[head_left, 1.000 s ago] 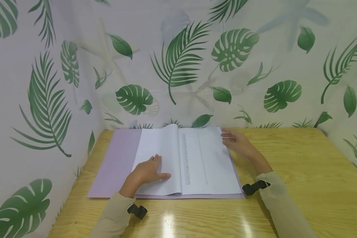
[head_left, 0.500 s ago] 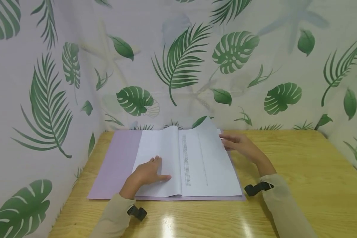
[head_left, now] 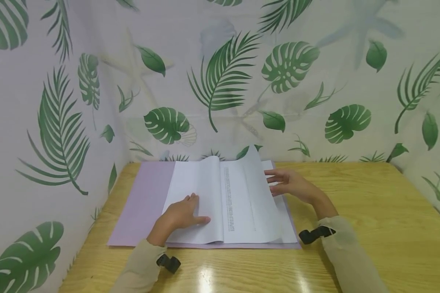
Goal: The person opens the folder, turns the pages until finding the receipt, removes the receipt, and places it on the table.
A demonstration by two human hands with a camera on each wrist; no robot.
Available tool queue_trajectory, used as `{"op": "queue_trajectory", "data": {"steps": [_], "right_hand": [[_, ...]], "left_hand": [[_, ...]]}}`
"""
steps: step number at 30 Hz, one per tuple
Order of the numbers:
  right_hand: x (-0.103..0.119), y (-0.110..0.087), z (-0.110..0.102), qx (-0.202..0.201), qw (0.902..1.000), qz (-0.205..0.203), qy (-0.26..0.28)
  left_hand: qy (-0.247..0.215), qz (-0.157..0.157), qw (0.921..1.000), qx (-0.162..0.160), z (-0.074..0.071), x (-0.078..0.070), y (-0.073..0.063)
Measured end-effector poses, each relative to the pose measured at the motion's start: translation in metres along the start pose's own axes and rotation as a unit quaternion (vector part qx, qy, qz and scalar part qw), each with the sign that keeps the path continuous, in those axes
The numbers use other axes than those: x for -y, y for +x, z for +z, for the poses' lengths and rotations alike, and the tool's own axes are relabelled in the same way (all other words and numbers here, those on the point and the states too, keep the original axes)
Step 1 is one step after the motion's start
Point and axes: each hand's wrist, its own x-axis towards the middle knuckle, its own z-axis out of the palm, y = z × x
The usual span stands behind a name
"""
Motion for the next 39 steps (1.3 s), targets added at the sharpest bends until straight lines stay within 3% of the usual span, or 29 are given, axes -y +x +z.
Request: {"op": "queue_trajectory", "data": {"steps": [11,39], "right_hand": [[-0.003,0.010,0.019,0.001,0.9991,-0.006,-0.043],[0.017,0.025,0.064,0.014,0.9991,-0.034,-0.022]], "left_hand": [[0.005,-0.001,1.0000,0.004,0.000,0.001,0.001],[-0.005,0.010,0.9999,0.003,0.000,0.004,0.001]]}}
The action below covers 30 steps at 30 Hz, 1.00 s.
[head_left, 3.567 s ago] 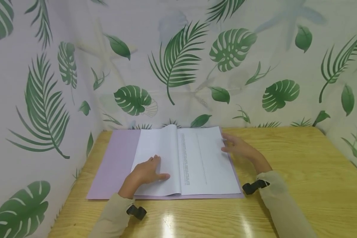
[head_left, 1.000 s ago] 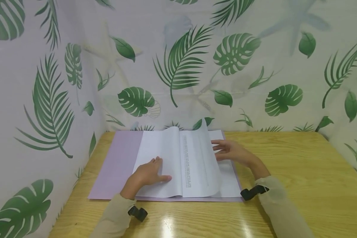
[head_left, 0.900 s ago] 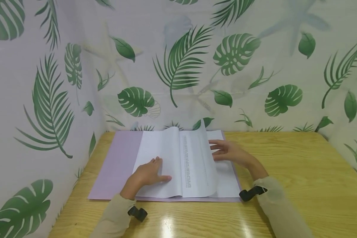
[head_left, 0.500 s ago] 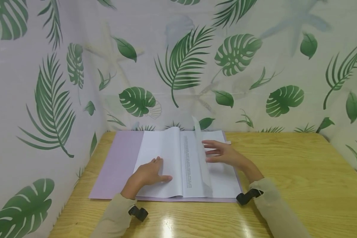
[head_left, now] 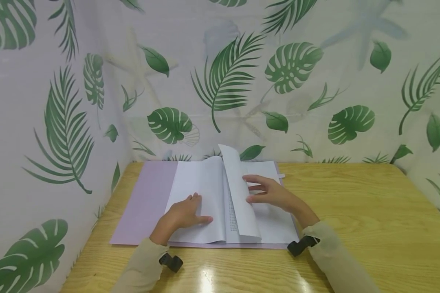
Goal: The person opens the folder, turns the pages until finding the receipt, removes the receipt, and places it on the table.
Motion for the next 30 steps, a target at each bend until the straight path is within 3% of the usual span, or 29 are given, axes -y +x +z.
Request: {"op": "queue_trajectory", "data": {"steps": [10,20,25,30], "right_hand": [[0.001,0.000,0.007,0.008,0.9999,-0.001,-0.010],[0.000,0.000,0.010,0.008,0.9978,0.012,-0.064],[-0.001,-0.001,0.011,0.014,0.9964,0.011,-0.082],[0.001,0.000,0.015,0.018,0.9949,0.023,-0.096]], "left_hand": [[0.008,-0.002,1.0000,0.003,0.001,0.000,0.001],[0.005,0.001,1.0000,-0.001,-0.001,0.001,0.002],[-0.009,0.022,0.9997,-0.001,-0.005,0.004,0.001],[-0.028,0.047,0.9982,-0.025,-0.008,0.009,0.002]]}}
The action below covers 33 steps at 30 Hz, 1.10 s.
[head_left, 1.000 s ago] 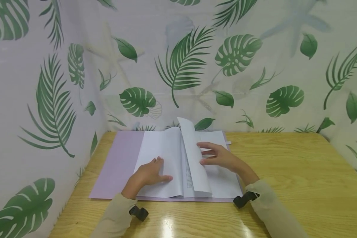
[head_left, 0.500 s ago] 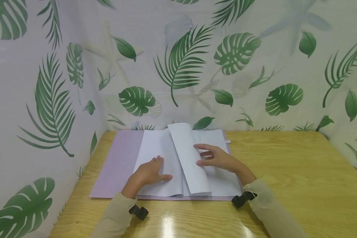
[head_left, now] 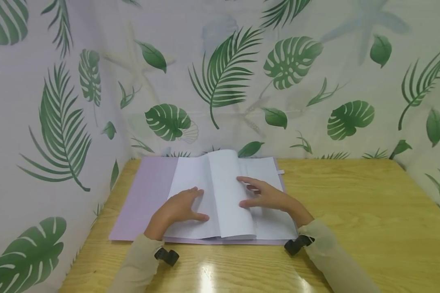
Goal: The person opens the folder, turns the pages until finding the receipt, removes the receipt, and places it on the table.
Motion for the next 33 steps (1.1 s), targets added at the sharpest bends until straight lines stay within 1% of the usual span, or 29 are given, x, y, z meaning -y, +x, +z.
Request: {"op": "queue_trajectory", "data": {"steps": [4,10,12,15,18,21,23,26,29,33], "right_hand": [[0.003,-0.001,0.003,-0.005,0.9998,0.004,-0.017],[0.008,-0.003,0.008,-0.018,0.9996,0.001,-0.023],[0.009,-0.003,0.010,-0.023,0.9994,0.000,-0.025],[0.011,-0.002,0.012,-0.029,0.9991,-0.003,-0.031],[0.012,-0.002,0.015,-0.032,0.9989,-0.005,-0.035],[0.013,0.000,0.018,-0.038,0.9985,-0.007,-0.039],[0.014,0.001,0.020,-0.043,0.9983,-0.005,-0.040],[0.015,0.002,0.023,-0.048,0.9978,0.002,-0.046],[0.018,0.002,0.025,-0.054,0.9972,0.003,-0.052],[0.022,0.002,0.028,-0.061,0.9972,0.007,-0.042]], "left_hand": [[0.000,0.015,0.9998,-0.015,-0.002,0.001,0.001],[0.009,0.023,0.9994,-0.024,-0.007,0.001,-0.002],[0.013,0.032,0.9989,-0.032,-0.010,0.001,-0.003],[0.015,0.056,0.9968,-0.055,-0.013,-0.001,-0.005],[0.006,0.077,0.9928,-0.092,-0.013,-0.005,-0.005],[-0.012,0.088,0.9878,-0.128,-0.010,-0.014,-0.005],[-0.016,0.096,0.9846,-0.145,-0.005,-0.022,-0.004],[-0.012,0.111,0.9819,-0.153,0.002,-0.033,-0.004],[0.003,0.124,0.9803,-0.154,0.010,-0.040,-0.003],[0.016,0.120,0.9819,-0.145,0.018,-0.043,-0.002]]}}
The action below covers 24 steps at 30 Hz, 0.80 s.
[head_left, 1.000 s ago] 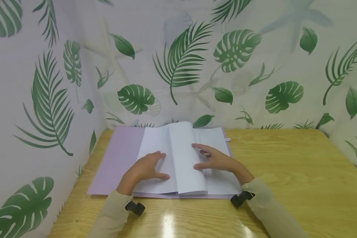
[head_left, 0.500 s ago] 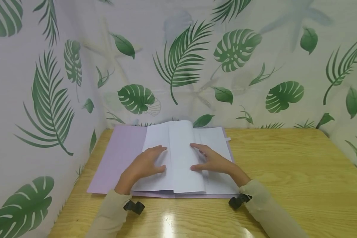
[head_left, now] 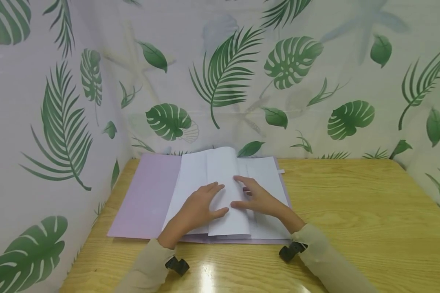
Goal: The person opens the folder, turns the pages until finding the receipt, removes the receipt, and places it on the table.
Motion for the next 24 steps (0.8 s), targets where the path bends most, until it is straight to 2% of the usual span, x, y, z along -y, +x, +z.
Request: {"op": "queue_trajectory", "data": {"steps": [5,11,18,24], "right_hand": [[0.004,-0.001,0.002,0.000,0.9995,0.011,0.031],[0.008,-0.002,0.004,0.002,0.9983,-0.002,0.058],[0.009,-0.002,-0.005,-0.003,0.9975,-0.024,0.066],[0.004,-0.002,-0.022,-0.031,0.9980,-0.032,0.044]], "left_hand": [[-0.006,-0.020,0.9996,0.020,0.004,0.001,-0.001],[-0.004,-0.047,0.9983,0.035,0.005,0.001,0.000],[0.031,-0.091,0.9941,0.049,0.008,0.005,0.002],[0.044,-0.122,0.9894,0.065,0.009,0.005,0.002]]}}
